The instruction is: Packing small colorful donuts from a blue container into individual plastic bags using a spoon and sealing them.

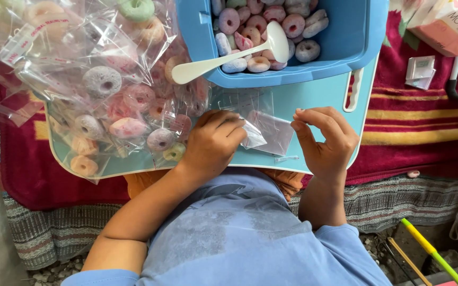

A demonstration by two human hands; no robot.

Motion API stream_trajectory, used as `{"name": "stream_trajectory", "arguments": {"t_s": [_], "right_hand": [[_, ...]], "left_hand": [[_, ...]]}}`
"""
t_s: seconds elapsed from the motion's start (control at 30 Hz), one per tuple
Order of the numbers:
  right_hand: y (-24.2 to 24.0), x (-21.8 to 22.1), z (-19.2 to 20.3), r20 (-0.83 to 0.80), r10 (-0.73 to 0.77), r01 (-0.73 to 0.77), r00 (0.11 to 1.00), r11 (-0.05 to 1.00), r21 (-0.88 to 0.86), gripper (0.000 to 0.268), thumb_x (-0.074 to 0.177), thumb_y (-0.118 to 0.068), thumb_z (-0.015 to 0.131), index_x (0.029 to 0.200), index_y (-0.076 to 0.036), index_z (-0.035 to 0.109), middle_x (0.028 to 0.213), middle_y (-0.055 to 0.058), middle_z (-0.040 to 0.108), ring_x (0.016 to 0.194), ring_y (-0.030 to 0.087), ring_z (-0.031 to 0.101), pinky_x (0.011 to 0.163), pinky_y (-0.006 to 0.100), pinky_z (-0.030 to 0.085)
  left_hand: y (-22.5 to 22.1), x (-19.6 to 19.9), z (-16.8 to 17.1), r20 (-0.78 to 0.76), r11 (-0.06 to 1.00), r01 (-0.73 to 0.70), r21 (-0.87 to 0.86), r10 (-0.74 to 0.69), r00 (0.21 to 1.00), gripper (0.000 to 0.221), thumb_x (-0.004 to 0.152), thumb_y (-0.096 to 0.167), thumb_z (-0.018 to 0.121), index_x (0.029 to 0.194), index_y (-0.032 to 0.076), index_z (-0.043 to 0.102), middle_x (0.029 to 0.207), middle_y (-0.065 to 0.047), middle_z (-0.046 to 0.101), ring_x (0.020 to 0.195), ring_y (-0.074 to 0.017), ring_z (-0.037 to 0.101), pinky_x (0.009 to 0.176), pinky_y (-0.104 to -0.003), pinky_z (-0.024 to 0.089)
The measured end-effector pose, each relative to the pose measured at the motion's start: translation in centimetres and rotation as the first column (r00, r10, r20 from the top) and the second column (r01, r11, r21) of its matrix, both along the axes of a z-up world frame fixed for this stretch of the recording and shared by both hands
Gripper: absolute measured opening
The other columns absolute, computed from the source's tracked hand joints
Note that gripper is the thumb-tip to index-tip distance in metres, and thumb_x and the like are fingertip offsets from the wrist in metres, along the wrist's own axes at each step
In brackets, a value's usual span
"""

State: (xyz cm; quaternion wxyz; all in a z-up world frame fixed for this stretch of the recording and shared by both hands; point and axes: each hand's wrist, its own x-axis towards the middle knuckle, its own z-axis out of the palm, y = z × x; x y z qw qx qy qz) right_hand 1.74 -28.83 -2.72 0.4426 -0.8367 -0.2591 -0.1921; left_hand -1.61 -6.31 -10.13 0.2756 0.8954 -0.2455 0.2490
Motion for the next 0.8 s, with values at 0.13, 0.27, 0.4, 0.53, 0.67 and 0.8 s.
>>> {"name": "stream_trajectory", "arguments": {"t_s": [0.13, 0.27, 0.4, 0.53, 0.67, 0.8], "right_hand": [[0.0, -0.1, -0.1, 0.005, 0.005, -0.005, 1.000, 1.000, -0.018, 0.013, 0.091, 0.014, 0.077, 0.103, 0.009, 0.077, 0.081, 0.018, 0.070, 0.071, 0.028, 0.067, 0.065, 0.041, 0.059], [0.2, -0.2, -0.1, -0.043, 0.012, -0.015, 0.999, 0.998, -0.067, 0.012, 0.094, 0.006, 0.077, 0.106, 0.006, 0.077, 0.083, 0.016, 0.071, 0.071, 0.027, 0.067, 0.064, 0.039, 0.058], [0.7, -0.4, -0.5, -0.175, 0.032, -0.047, 0.984, 0.995, -0.084, 0.032, 0.103, -0.027, 0.067, 0.111, 0.003, 0.075, 0.086, 0.013, 0.074, 0.067, 0.023, 0.066, 0.056, 0.032, 0.054], [1.7, -1.3, -1.3, -0.588, 0.356, -0.156, 0.726, 0.918, 0.364, 0.081, 0.103, -0.068, 0.036, 0.129, 0.005, 0.060, 0.091, 0.014, 0.077, 0.072, 0.014, 0.071, 0.056, 0.026, 0.055], [2.5, -0.8, -2.2, -0.564, 0.708, -0.350, 0.426, 0.703, 0.619, 0.084, 0.102, -0.053, 0.054, 0.156, 0.006, 0.030, 0.111, 0.024, 0.071, 0.089, 0.022, 0.072, 0.060, 0.031, 0.062], [3.5, 0.1, -1.9, -0.549, 0.742, -0.443, 0.385, 0.671, 0.595, 0.080, 0.105, -0.050, 0.051, 0.159, 0.004, 0.026, 0.125, 0.027, 0.067, 0.102, 0.026, 0.070, 0.067, 0.034, 0.062]], "left_hand": [[0.3, 0.0, 0.9, 0.007, 1.000, -0.003, 0.005, 0.003, 1.000, 0.018, 0.093, 0.005, 0.067, 0.078, 0.015, 0.064, 0.087, -0.002, 0.072, 0.097, -0.0224, 0.073, 0.088, -0.038, 0.057], [0.1, -0.2, 1.4, -0.070, 0.982, 0.041, -0.183, -0.055, 0.996, 0.017, 0.095, 0.016, 0.072, 0.080, 0.012, 0.064, 0.092, -0.003, 0.073, 0.098, -0.0244, 0.073, 0.086, -0.038, 0.060], [0.6, -0.1, 3.4, 0.057, 0.962, 0.084, -0.259, -0.072, 0.996, 0.011, 0.099, 0.020, 0.071, 0.089, 0.015, 0.072, 0.106, -0.004, 0.075, 0.104, -0.0262, 0.074, 0.091, -0.038, 0.060], [0.6, -0.6, 5.7, 0.260, 0.875, 0.267, -0.405, -0.170, 0.951, 0.013, 0.095, 0.010, 0.075, 0.084, 0.017, 0.073, 0.102, -0.003, 0.077, 0.098, -0.0247, 0.074, 0.084, -0.038, 0.061], [-0.1, -1.5, 5.6, 0.407, 0.845, 0.310, -0.436, -0.121, 0.905, 0.012, 0.091, 0.012, 0.078, 0.084, 0.021, 0.076, 0.103, 0.003, 0.079, 0.099, -0.0164, 0.073, 0.088, -0.032, 0.059], [-0.2, -3.0, 6.4, 0.336, 0.828, 0.228, -0.512, -0.051, 0.940, 0.012, 0.082, 0.018, 0.086, 0.091, 0.021, 0.079, 0.102, 0.006, 0.077, 0.101, -0.0081, 0.070, 0.091, -0.027, 0.060]]}}
